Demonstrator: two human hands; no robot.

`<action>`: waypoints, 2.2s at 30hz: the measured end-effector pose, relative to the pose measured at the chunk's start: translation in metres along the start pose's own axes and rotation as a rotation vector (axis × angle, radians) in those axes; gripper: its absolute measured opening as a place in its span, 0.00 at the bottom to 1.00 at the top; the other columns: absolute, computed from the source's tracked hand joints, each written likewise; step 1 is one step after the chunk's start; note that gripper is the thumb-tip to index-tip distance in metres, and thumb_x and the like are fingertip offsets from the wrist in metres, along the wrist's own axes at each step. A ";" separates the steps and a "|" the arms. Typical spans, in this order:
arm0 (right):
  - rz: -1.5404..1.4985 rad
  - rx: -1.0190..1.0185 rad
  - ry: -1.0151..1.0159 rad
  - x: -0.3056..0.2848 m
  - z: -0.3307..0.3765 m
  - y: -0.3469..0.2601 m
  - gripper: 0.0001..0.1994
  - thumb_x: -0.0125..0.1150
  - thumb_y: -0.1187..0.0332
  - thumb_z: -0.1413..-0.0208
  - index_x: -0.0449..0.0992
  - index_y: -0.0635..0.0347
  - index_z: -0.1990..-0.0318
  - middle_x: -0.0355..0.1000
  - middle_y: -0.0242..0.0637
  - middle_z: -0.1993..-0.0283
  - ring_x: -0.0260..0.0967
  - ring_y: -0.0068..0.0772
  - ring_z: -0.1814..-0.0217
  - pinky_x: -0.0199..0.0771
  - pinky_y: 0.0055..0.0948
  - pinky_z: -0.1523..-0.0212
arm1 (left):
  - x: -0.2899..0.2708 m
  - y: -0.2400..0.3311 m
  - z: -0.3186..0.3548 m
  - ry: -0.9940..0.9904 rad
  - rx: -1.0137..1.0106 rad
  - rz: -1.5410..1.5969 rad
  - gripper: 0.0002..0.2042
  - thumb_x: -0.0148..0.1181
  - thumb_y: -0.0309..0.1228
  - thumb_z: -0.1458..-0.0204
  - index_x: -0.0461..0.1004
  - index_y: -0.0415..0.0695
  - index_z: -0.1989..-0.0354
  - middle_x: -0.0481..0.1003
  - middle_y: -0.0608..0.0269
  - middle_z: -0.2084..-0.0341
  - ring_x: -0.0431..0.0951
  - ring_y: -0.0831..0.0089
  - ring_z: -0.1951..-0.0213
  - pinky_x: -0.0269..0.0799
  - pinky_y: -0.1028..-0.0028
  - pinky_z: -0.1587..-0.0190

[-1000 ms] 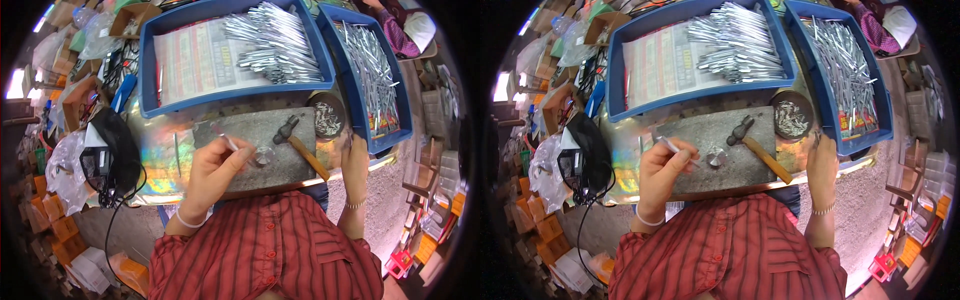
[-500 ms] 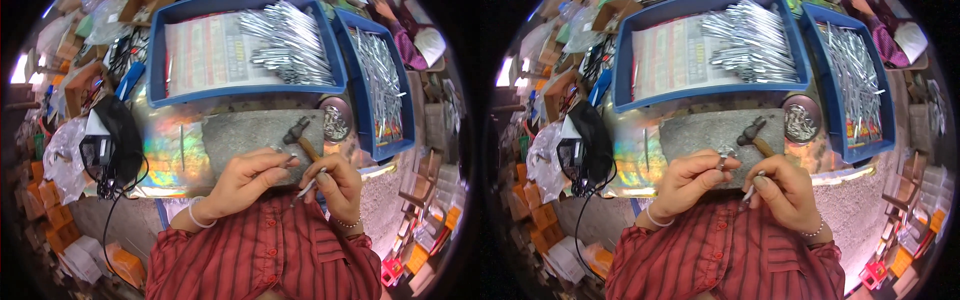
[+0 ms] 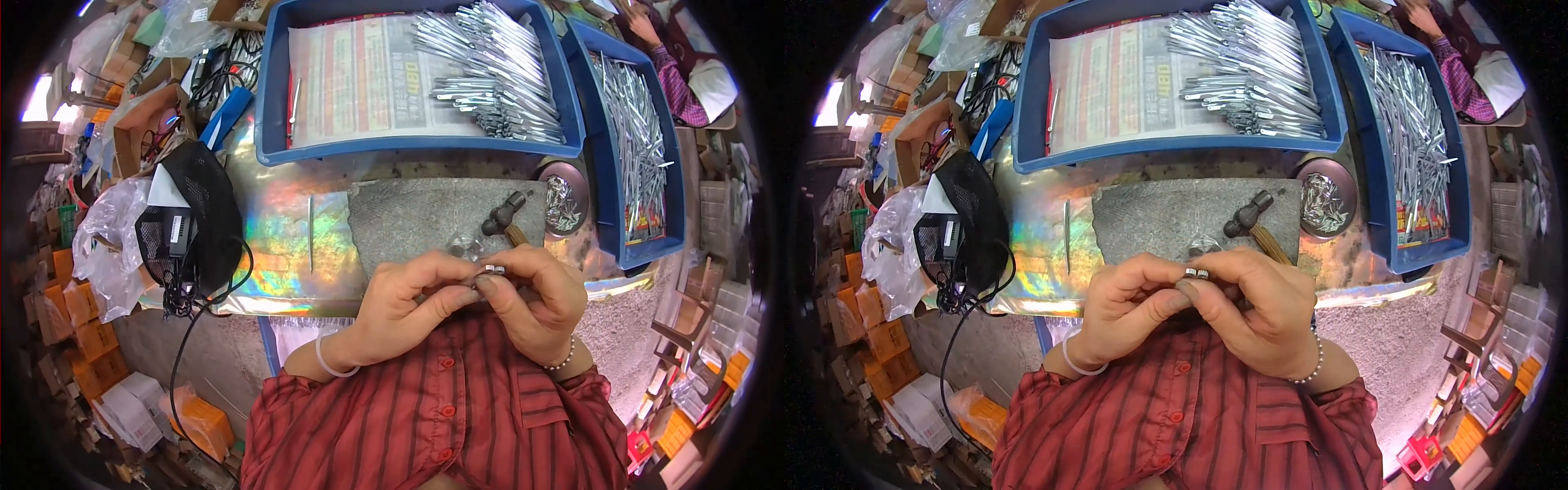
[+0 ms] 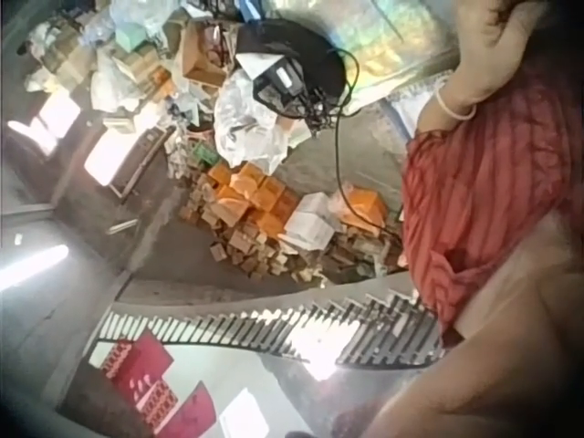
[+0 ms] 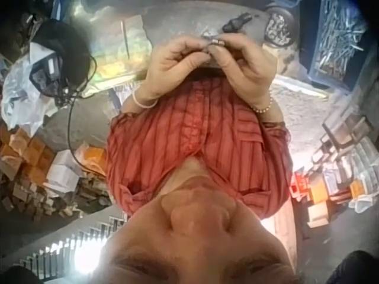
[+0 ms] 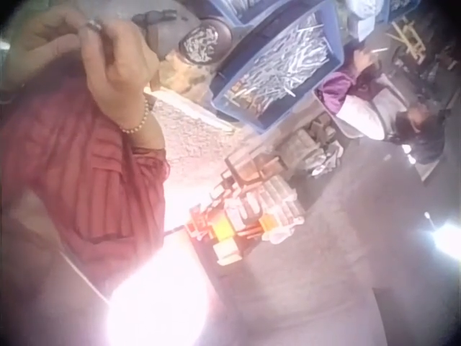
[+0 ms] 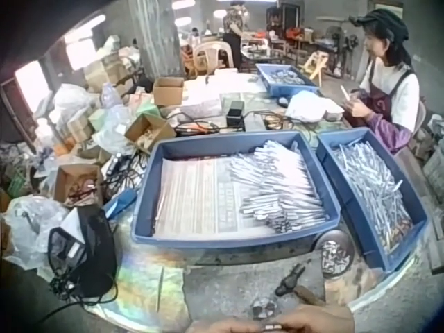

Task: Assembling small metal components into rods using a hammer on a workbench.

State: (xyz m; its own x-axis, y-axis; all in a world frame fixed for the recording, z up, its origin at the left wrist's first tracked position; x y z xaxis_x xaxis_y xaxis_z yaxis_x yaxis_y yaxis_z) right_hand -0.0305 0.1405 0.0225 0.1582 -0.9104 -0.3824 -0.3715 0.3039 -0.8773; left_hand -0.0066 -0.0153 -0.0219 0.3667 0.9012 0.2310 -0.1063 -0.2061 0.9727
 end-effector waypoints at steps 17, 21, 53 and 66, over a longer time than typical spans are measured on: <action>-0.075 0.015 -0.008 -0.002 0.002 0.009 0.07 0.64 0.75 0.54 0.73 0.66 0.68 0.69 0.36 0.79 0.66 0.23 0.83 0.62 0.20 0.83 | 0.004 0.006 -0.008 -0.045 0.000 -0.165 0.07 0.55 0.21 0.48 0.69 0.35 0.61 0.76 0.61 0.71 0.75 0.80 0.66 0.71 0.81 0.64; -0.149 0.254 -0.077 -0.001 0.000 0.013 0.05 0.62 0.75 0.52 0.72 0.67 0.71 0.70 0.33 0.78 0.69 0.18 0.80 0.65 0.16 0.81 | 0.005 -0.005 -0.006 -0.036 -0.162 0.047 0.06 0.54 0.22 0.47 0.68 0.35 0.62 0.76 0.61 0.71 0.75 0.81 0.66 0.70 0.82 0.64; -0.886 0.854 0.087 0.001 0.016 0.061 0.07 0.57 0.72 0.47 0.68 0.57 0.76 0.62 0.24 0.84 0.50 0.09 0.91 0.45 0.12 0.92 | 0.013 -0.002 -0.049 -0.234 -0.642 0.228 0.11 0.58 0.33 0.47 0.65 0.39 0.70 0.72 0.63 0.85 0.73 0.80 0.85 0.68 0.85 0.85; -0.894 0.789 0.289 -0.008 0.034 0.058 0.06 0.56 0.72 0.46 0.67 0.58 0.72 0.64 0.27 0.83 0.50 0.11 0.91 0.47 0.13 0.91 | 0.025 0.001 -0.062 -0.393 -0.653 0.020 0.11 0.58 0.31 0.50 0.65 0.38 0.75 0.72 0.61 0.85 0.72 0.79 0.85 0.68 0.82 0.84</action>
State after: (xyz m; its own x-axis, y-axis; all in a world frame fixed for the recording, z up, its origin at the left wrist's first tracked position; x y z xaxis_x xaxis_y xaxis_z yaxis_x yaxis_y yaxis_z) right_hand -0.0221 0.1747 -0.0351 -0.1729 -0.8841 0.4341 0.4353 -0.4640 -0.7715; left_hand -0.0551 0.0306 -0.0164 0.6479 0.6727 0.3573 -0.5967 0.1566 0.7871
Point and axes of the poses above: each hand's wrist, its own z-axis away from the middle knuckle, its own x-axis out of the palm, y = z × x, the point moved 3 cm from there along -z, towards the middle knuckle
